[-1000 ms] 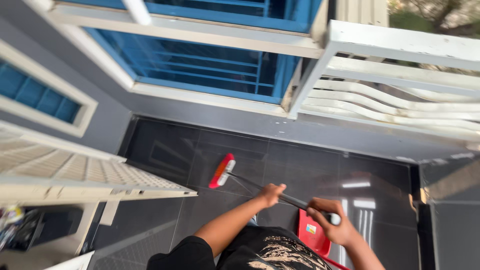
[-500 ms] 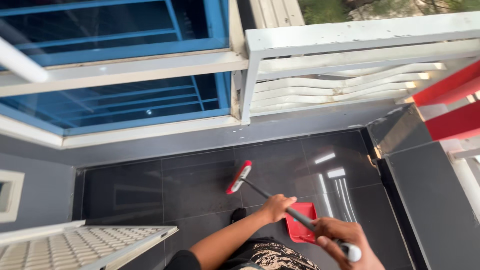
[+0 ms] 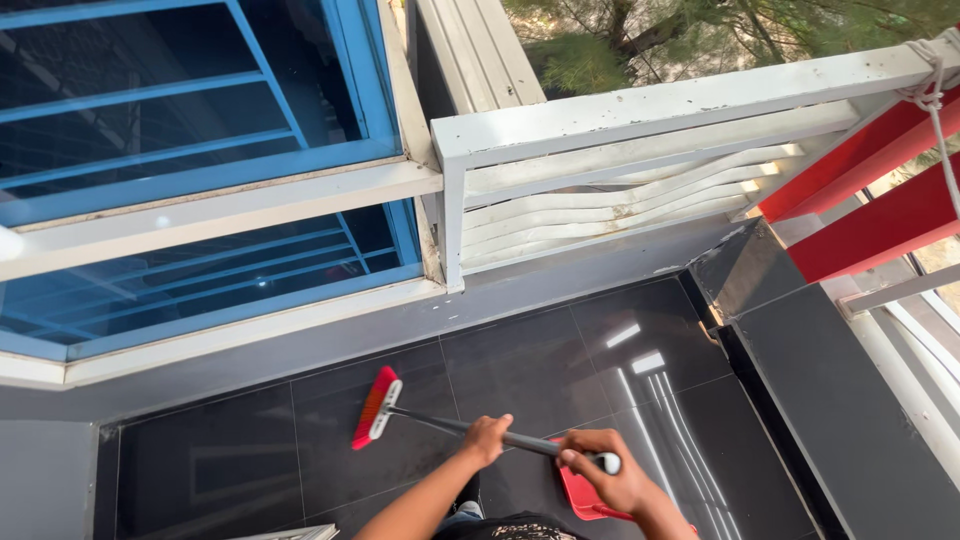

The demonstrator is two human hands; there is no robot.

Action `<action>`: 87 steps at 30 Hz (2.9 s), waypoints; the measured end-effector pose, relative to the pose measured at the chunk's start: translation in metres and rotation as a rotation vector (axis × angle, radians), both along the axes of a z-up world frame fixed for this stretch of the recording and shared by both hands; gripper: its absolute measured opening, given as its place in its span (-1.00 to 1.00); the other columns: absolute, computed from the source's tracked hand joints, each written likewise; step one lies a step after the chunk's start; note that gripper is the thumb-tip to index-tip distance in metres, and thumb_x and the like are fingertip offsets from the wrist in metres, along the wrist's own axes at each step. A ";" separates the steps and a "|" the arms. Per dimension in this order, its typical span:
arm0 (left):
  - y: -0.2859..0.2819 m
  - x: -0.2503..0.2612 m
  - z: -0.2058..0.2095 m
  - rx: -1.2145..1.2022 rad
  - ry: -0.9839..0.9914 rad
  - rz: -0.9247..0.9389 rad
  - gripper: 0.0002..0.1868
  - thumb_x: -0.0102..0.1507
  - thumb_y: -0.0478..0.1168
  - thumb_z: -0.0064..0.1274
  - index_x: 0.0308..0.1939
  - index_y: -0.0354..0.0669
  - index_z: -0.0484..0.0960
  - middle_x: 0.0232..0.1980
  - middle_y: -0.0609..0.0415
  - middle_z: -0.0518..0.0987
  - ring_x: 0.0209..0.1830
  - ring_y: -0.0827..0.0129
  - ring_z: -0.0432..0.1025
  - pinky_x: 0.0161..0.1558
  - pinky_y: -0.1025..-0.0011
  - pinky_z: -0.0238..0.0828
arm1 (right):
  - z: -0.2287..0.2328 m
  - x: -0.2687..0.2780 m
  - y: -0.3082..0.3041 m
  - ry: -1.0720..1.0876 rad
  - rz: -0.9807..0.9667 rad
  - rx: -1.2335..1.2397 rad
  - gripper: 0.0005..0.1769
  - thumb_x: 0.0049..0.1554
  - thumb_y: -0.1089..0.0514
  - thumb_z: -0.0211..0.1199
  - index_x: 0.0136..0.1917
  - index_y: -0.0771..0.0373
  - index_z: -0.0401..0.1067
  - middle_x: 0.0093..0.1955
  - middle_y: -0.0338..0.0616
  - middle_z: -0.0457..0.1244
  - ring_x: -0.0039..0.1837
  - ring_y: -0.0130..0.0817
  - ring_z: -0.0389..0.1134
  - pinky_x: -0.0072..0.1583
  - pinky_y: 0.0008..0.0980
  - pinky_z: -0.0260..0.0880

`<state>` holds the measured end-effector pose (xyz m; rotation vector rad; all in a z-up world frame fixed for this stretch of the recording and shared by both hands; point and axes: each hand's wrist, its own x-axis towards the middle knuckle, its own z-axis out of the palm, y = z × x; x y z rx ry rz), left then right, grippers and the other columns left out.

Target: The person sweeps a tiled balcony floor using a squeegee and a dustpan, gathering debris from corners and pushing it into the pan.

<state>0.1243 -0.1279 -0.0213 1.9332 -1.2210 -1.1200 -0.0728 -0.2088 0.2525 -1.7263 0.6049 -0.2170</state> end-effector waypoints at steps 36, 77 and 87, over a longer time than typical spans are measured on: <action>-0.024 -0.051 0.017 0.280 -0.455 -0.272 -0.53 0.28 0.26 -0.03 -0.33 -0.01 0.68 0.00 0.08 0.68 0.10 0.02 0.50 0.04 0.01 0.42 | -0.064 -0.099 0.020 -0.069 -0.431 0.069 -0.68 0.21 0.03 0.27 -0.21 0.34 0.54 -0.25 -0.23 0.36 -0.11 -0.51 0.35 -0.02 -0.42 0.35; -0.133 -0.137 0.079 -0.209 -0.283 -0.764 -0.71 0.26 -0.08 0.09 -0.48 -0.17 0.60 -0.25 0.01 0.60 -0.07 0.02 0.48 -0.12 0.02 0.46 | 0.038 -0.170 0.049 -0.216 -0.751 -0.206 -0.63 0.26 0.08 0.22 -0.32 0.33 0.42 -0.33 -0.16 0.34 -0.02 -0.33 0.49 0.01 -0.29 0.48; -0.123 -0.138 -0.008 -0.227 -0.298 -0.678 -0.68 0.29 -0.11 0.07 -0.48 -0.23 0.52 -0.24 -0.09 0.56 -0.11 -0.10 0.43 -0.10 -0.03 0.39 | -0.006 -0.158 0.029 0.035 -0.733 0.008 -0.71 0.21 0.08 0.24 -0.19 0.38 0.49 -0.28 -0.15 0.33 -0.20 -0.40 0.31 -0.07 -0.32 0.35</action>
